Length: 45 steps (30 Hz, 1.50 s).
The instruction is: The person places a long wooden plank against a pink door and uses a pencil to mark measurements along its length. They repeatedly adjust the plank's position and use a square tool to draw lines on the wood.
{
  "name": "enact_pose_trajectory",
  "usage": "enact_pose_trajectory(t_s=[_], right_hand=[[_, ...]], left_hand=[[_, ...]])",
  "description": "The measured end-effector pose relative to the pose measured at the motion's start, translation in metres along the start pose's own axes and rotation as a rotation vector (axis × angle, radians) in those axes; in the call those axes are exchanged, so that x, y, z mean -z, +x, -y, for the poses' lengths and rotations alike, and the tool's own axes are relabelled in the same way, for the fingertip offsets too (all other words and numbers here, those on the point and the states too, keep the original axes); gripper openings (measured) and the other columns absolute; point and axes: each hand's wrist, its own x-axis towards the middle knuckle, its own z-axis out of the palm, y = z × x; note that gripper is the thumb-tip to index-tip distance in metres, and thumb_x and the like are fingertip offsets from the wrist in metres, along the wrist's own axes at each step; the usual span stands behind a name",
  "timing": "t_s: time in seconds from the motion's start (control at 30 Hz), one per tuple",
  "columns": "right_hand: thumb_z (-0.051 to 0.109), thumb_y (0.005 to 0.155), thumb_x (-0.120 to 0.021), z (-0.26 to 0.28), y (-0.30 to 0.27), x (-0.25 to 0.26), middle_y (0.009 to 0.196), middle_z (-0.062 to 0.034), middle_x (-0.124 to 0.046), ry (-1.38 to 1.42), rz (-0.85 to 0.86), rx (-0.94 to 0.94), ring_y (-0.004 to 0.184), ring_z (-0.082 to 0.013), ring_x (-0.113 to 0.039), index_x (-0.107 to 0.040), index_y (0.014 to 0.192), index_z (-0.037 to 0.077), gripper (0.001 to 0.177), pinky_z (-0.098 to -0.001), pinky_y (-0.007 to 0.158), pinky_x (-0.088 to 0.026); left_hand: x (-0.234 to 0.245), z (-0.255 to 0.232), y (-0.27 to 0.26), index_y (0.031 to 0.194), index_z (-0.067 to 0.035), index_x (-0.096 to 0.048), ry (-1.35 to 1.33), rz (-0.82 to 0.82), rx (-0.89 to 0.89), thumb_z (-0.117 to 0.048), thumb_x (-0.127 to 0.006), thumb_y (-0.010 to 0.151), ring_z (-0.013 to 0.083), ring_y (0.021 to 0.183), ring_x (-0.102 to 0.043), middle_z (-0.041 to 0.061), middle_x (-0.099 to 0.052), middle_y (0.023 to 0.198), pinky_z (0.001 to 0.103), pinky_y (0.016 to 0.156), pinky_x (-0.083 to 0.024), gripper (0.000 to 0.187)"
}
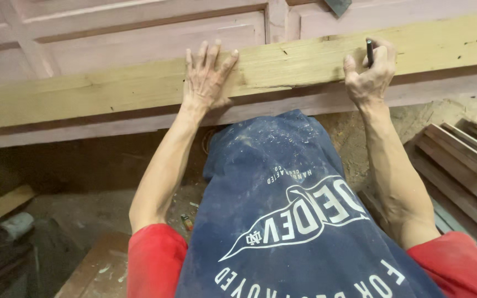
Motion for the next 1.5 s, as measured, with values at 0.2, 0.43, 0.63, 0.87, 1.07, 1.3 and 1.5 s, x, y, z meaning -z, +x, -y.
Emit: enact_pose_trajectory(t_s=[0.2, 0.43, 0.63, 0.87, 1.07, 1.3, 1.5], right_hand=[[0.012, 0.099, -0.08, 0.006, -0.03, 0.016, 0.118, -0.0186, -0.059, -0.05, -0.148, -0.113, 0.112, -0.0311, -0.057, -0.056, 0.105, 0.001, 0.027, -0.0452, 0.097, -0.051], [0.023, 0.099, -0.083, 0.033, -0.012, 0.012, 0.142, -0.0238, -0.054, -0.158, -0.235, 0.103, 0.131, -0.0359, -0.046, -0.051, 0.089, 0.002, 0.04, -0.0501, 0.112, -0.042], [0.027, 0.103, -0.086, 0.048, 0.008, 0.014, 0.146, -0.0225, -0.054, -0.162, -0.229, 0.118, 0.135, -0.0367, -0.045, -0.052, 0.092, 0.002, 0.044, -0.0504, 0.114, -0.042], [0.027, 0.103, -0.083, 0.065, 0.019, 0.02, 0.143, -0.022, -0.057, -0.166, -0.227, 0.127, 0.135, -0.0385, -0.047, -0.052, 0.093, 0.0, 0.042, -0.0513, 0.116, -0.042], [0.022, 0.095, -0.076, 0.077, 0.023, 0.017, 0.136, -0.0213, -0.059, -0.198, -0.247, 0.127, 0.132, -0.038, -0.048, -0.051, 0.09, 0.001, 0.034, -0.0505, 0.115, -0.042], [0.013, 0.089, -0.07, 0.085, 0.023, 0.007, 0.122, -0.0154, -0.066, -0.287, -0.222, 0.122, 0.123, -0.0306, -0.056, -0.053, 0.089, 0.007, 0.018, -0.055, 0.114, -0.036], [0.016, 0.086, -0.069, 0.114, 0.024, -0.016, 0.108, -0.0147, -0.066, -0.103, -0.104, 0.344, 0.104, -0.0295, -0.064, -0.059, 0.092, 0.01, 0.013, -0.0516, 0.106, -0.041]], left_hand=[[0.06, -0.004, 0.019, 0.163, -0.033, -0.02, 0.062, 0.228, -0.066, -0.058, -0.099, 0.045, 0.0448, 0.132, -0.044, 0.023, -0.04, 0.15, 0.064, 0.111, -0.035, 0.144], [0.126, 0.015, 0.058, 0.161, -0.025, -0.032, -0.391, 0.552, 0.064, -0.03, -0.096, 0.041, 0.0345, 0.135, -0.052, 0.014, -0.048, 0.155, 0.045, 0.114, -0.041, 0.136], [0.126, 0.028, 0.066, 0.154, -0.02, -0.046, -0.65, 0.526, 0.053, -0.017, -0.087, 0.043, 0.0276, 0.132, -0.057, 0.013, -0.059, 0.146, 0.038, 0.111, -0.044, 0.119], [0.117, 0.037, 0.066, 0.154, -0.024, -0.05, -0.764, 0.57, 0.145, -0.015, -0.082, 0.041, 0.0261, 0.131, -0.062, 0.011, -0.068, 0.14, 0.036, 0.112, -0.045, 0.118], [0.116, 0.037, 0.065, 0.151, -0.023, -0.05, -0.717, 0.504, 0.051, -0.017, -0.088, 0.04, 0.0261, 0.141, -0.048, 0.008, -0.055, 0.152, 0.038, 0.116, -0.037, 0.118], [0.113, 0.033, 0.06, 0.152, -0.026, -0.048, -0.565, 0.454, 0.068, -0.021, -0.088, 0.041, 0.0294, 0.139, -0.05, 0.007, -0.054, 0.151, 0.044, 0.117, -0.037, 0.118], [0.092, 0.016, 0.037, 0.155, -0.026, -0.046, -0.159, 0.239, -0.098, -0.041, -0.092, 0.047, 0.0372, 0.126, -0.056, 0.012, -0.057, 0.145, 0.052, 0.105, -0.045, 0.119]])
